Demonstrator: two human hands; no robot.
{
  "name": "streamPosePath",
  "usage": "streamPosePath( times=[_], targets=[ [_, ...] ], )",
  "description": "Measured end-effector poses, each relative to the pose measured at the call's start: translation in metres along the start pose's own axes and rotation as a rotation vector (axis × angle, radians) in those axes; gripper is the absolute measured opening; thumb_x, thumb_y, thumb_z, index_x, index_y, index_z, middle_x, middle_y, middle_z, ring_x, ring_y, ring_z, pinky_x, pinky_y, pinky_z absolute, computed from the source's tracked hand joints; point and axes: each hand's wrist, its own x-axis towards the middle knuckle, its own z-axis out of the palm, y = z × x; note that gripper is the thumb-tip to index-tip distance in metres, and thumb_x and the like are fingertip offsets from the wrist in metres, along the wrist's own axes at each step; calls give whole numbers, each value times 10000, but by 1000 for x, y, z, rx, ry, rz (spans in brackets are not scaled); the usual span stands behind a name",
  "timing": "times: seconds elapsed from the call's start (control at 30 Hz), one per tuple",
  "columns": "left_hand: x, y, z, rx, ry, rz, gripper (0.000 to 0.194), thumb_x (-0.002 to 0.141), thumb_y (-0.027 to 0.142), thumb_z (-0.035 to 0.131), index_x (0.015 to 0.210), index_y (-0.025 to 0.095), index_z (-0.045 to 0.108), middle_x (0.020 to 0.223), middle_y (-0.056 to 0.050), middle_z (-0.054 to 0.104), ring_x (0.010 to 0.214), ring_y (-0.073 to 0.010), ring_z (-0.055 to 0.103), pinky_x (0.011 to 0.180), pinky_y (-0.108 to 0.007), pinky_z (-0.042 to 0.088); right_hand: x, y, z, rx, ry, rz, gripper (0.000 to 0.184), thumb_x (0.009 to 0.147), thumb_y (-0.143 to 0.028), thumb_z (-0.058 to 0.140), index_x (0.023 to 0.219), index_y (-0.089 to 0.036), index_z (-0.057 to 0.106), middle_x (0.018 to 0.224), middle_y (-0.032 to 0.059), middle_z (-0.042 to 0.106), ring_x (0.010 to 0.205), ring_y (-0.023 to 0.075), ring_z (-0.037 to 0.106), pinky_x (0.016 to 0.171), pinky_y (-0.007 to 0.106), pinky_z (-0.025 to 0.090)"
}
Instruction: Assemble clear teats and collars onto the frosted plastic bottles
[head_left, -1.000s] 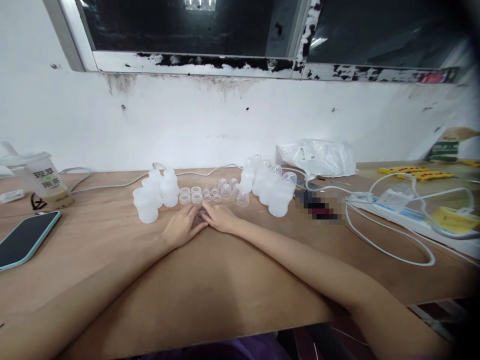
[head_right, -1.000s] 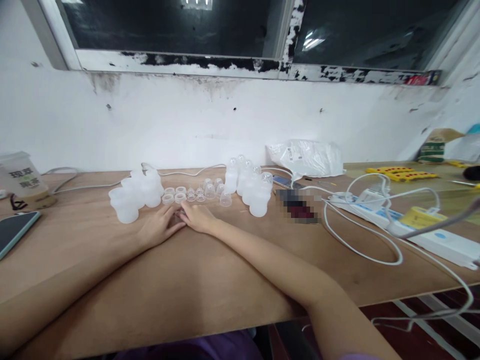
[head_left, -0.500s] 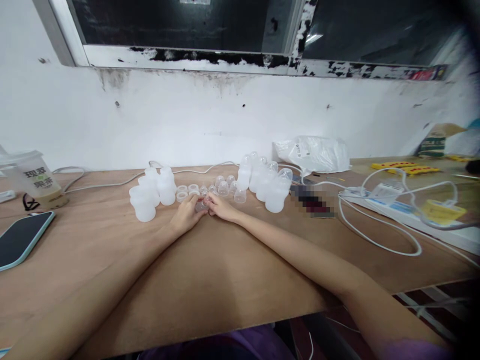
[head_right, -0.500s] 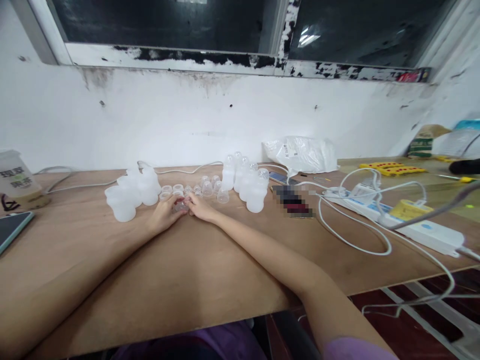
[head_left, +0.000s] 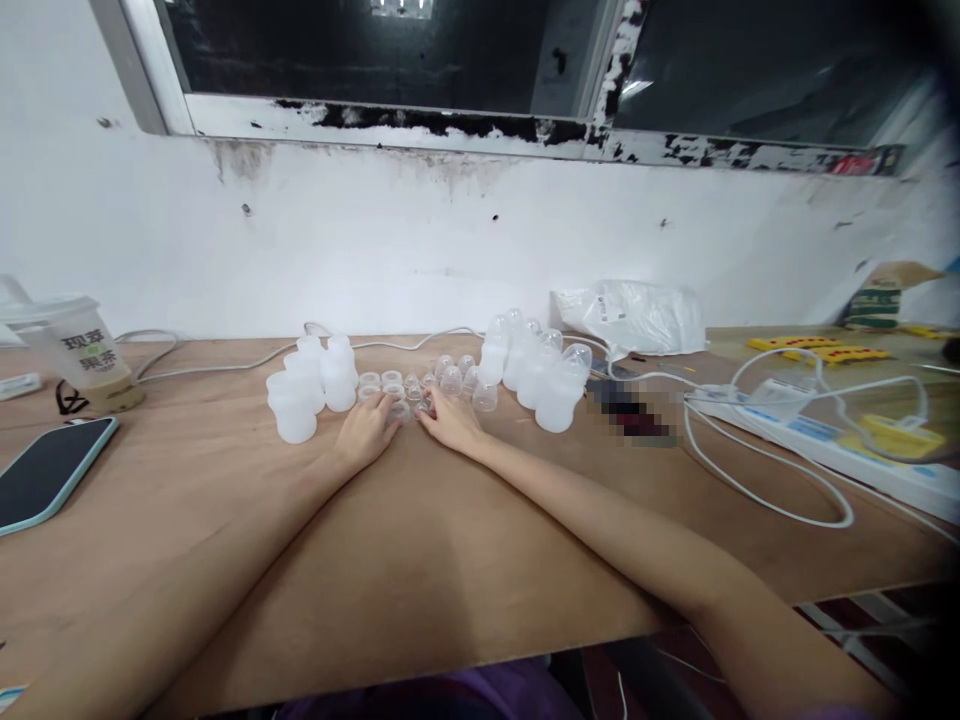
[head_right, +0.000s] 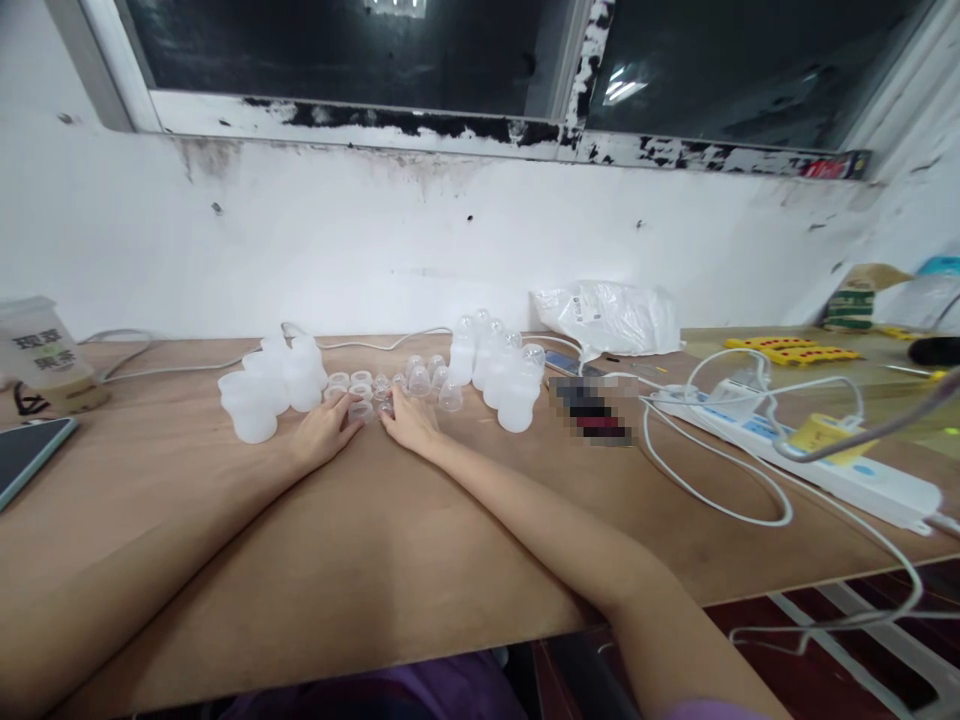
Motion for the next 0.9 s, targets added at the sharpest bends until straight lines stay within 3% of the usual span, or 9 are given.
streamPosePath(
  times=[0.37,0.73,0.9],
  targets=[
    [-2,2,-3,-20,11,-14,252,754,219,426,995,147,441,982,-89,482,852,-205,512,717,-324,435,-1,-2,-3,-61,7,-41,338,798,-234,398,1121,-153,344,929,84,583,776,183,561,672,283,391],
    [-3,-1,0,-64,-1,-45,247,765,214,396,1002,148,411,1001,-87,443,785,-174,530,671,-301,448,-1,-1,0,-77,-7,-72,296,812,-291,376,1065,-152,441,972,80,585,853,200,549,721,297,392],
    [-5,2,-2,-41,41,-30,246,767,225,386,1000,148,417,1004,-94,440,859,-201,506,699,-321,447,-6,-7,-16,-41,-11,-58,394,831,-309,331,1183,-133,326,903,87,590,803,191,552,700,298,403]
  ],
)
